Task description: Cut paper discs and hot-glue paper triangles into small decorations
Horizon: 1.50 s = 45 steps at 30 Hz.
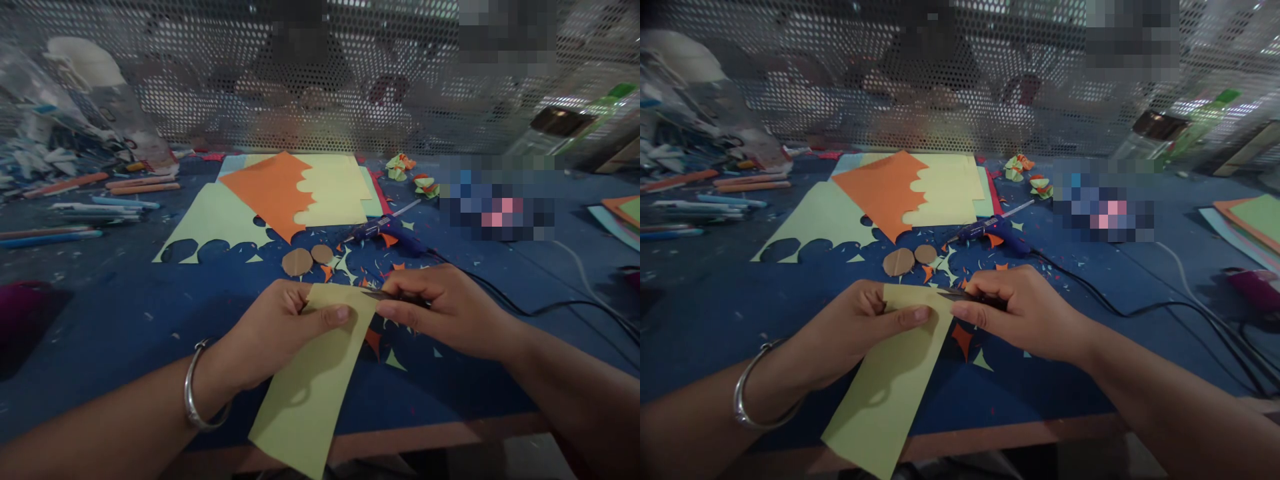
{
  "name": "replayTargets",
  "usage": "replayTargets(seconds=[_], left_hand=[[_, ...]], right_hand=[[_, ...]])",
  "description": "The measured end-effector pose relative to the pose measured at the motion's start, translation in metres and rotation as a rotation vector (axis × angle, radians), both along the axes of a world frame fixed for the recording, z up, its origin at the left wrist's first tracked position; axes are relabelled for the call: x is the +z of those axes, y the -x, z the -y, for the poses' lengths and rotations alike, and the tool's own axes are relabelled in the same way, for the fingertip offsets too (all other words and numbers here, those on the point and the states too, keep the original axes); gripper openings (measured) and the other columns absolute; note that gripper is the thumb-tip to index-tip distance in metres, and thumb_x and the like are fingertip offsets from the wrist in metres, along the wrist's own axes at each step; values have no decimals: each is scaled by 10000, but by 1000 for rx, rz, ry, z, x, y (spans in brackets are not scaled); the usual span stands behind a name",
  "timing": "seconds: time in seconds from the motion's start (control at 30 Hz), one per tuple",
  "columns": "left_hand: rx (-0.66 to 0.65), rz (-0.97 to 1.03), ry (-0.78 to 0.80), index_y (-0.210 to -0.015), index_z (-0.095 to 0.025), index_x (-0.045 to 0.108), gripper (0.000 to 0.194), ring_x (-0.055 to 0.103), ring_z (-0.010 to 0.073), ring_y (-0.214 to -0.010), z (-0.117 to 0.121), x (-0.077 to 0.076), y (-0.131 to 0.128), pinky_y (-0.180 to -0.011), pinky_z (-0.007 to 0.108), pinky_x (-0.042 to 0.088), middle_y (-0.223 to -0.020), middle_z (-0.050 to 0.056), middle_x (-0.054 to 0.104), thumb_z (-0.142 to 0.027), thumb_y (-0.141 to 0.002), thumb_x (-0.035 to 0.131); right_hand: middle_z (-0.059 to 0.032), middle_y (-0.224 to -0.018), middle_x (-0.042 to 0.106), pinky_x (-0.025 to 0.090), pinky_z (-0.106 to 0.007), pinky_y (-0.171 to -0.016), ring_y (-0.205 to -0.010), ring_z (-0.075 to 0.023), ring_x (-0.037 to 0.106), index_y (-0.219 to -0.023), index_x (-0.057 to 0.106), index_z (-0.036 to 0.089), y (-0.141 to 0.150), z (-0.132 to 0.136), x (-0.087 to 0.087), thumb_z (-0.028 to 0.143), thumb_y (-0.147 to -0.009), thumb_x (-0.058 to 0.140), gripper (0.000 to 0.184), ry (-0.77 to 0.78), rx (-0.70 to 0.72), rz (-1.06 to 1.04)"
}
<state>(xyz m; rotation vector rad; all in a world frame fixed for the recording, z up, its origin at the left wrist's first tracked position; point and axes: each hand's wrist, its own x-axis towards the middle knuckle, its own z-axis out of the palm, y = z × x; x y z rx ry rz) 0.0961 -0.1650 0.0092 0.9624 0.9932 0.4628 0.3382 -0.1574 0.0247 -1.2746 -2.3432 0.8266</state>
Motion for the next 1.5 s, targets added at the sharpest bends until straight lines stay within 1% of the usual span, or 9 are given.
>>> replayTargets(seconds=[0.2, 0.3, 0.43, 0.53, 0.77, 1.03, 1.17, 1.3, 1.5], left_hand=[[2, -9, -16, -776, -162, 754, 298, 630, 93, -533, 0, -2, 0, -489, 157, 468, -668, 11, 718, -457, -778, 792], [26, -11, -63, -836, -173, 769, 324, 646, 106, -567, 0, -3, 0, -505, 168, 476, -724, 24, 740, -493, -785, 777], [56, 31, -60, -896, -196, 778, 331, 659, 121, -573, 2, -4, 1, -524, 193, 491, -741, 29, 752, -515, -813, 744], [29, 46, -60, -906, -192, 780, 332, 673, 129, -590, 4, -5, 2, -549, 205, 507, -764, 39, 764, -511, -824, 734], [5, 47, -83, -870, -183, 779, 330, 697, 152, -620, 4, -7, 1, -566, 224, 521, -788, 52, 776, -506, -835, 721], [17, -41, -104, -864, -169, 776, 343, 698, 176, -623, 3, -3, -1, -560, 239, 519, -782, 72, 777, -506, -816, 734], [10, -51, -131, -857, -171, 781, 317, 691, 161, -613, 3, -1, -2, -545, 219, 509, -769, 63, 775, -484, -822, 737], [8, -48, -120, -799, -169, 771, 305, 671, 133, -574, 2, 0, -2, -508, 187, 483, -721, 41, 762, -470, -832, 733], [-8, -47, -114, -820, -165, 768, 326, 685, 155, -607, 4, -2, -1, -539, 216, 502, -759, 59, 768, -489, -829, 729]], right_hand=[[61, -556, 448, 294, -222, -489, -503, -63, 378, -687, 577, 169, 1, 0, 0, 472, -970, 542, 416, -8, 4, 0], [62, -548, 447, 298, -221, -491, -500, -62, 385, -682, 575, 171, 1, 1, 0, 469, -974, 536, 419, -15, 10, -6], [59, -555, 464, 303, -224, -493, -506, -68, 399, -711, 600, 173, 1, 2, 0, 481, -970, 539, 407, -14, -9, -8], [57, -549, 465, 302, -228, -488, -501, -71, 401, -704, 599, 174, 2, 1, -1, 484, -967, 539, 411, -11, -7, -8], [61, -543, 444, 294, -220, -480, -493, -66, 384, -676, 570, 178, 3, 0, -1, 472, -966, 545, 414, -41, 1, -9], [62, -551, 429, 289, -217, -486, -500, -69, 371, -675, 548, 183, 2, 1, -1, 485, -965, 545, 418, -36, 2, 5], [65, -544, 407, 284, -210, -478, -492, -66, 357, -672, 544, 183, 2, 1, -1, 485, -967, 543, 423, -43, 15, 1], [67, -536, 401, 280, -203, -470, -482, -59, 358, -655, 532, 179, 3, 2, 1, 465, -974, 537, 428, -49, 35, -5], [70, -540, 411, 285, -196, -463, -482, -53, 366, -667, 544, 175, 5, 2, 2, 452, -970, 547, 411, -24, 45, 7]])
